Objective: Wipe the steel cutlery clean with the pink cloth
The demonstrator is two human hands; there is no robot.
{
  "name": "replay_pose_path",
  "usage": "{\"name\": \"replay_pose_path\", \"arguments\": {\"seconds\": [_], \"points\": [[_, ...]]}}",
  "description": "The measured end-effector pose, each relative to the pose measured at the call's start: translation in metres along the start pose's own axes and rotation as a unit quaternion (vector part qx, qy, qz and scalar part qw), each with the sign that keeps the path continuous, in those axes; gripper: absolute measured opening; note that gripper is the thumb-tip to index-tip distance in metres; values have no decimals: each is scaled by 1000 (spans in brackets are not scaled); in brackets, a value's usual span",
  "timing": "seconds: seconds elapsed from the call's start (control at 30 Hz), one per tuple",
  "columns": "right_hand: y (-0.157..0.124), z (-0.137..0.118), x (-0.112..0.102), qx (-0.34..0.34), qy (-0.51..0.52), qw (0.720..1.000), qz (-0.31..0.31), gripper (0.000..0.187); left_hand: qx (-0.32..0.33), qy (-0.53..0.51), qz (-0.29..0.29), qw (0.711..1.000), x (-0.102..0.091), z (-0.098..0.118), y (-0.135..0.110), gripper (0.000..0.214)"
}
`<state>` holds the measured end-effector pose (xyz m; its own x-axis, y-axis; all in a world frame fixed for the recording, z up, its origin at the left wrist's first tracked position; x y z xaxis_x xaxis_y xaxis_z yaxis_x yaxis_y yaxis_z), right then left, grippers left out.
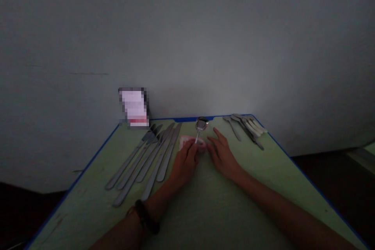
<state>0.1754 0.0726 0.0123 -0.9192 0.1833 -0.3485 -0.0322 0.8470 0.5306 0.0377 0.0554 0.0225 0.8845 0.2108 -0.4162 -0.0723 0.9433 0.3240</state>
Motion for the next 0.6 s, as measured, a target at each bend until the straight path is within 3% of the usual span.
{"name": "replay_pose_path", "arguments": {"seconds": [0.07,0.17,0.4,0.53,0.6], "points": [[-6,-4,-10,7,-3,1000,19,34,36,41,-17,998,5,5,-1,17],[-5,-10,-15,26,37,999,21,28,40,59,-36,997,10,5,-3,23],[1,0,-8,73,65,995,-36,28,88,98,-124,983,30,8,-11,29],[-3,9,5,106,81,987,-92,24,92,134,-127,979,36,6,-12,33],[-5,14,8,129,97,983,-92,25,94,154,-119,976,37,7,-11,35]]}}
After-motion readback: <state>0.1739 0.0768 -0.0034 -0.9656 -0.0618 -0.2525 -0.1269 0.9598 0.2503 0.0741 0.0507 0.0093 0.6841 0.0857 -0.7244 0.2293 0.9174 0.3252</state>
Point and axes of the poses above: each hand's wrist, its own y-axis towards the middle knuckle, its own x-axis out of the palm, z = x × y, the point moved 9 cm from there along y, towards the middle knuckle, and after that the axes turned 8 degrees about z, right-handed, at the moved point
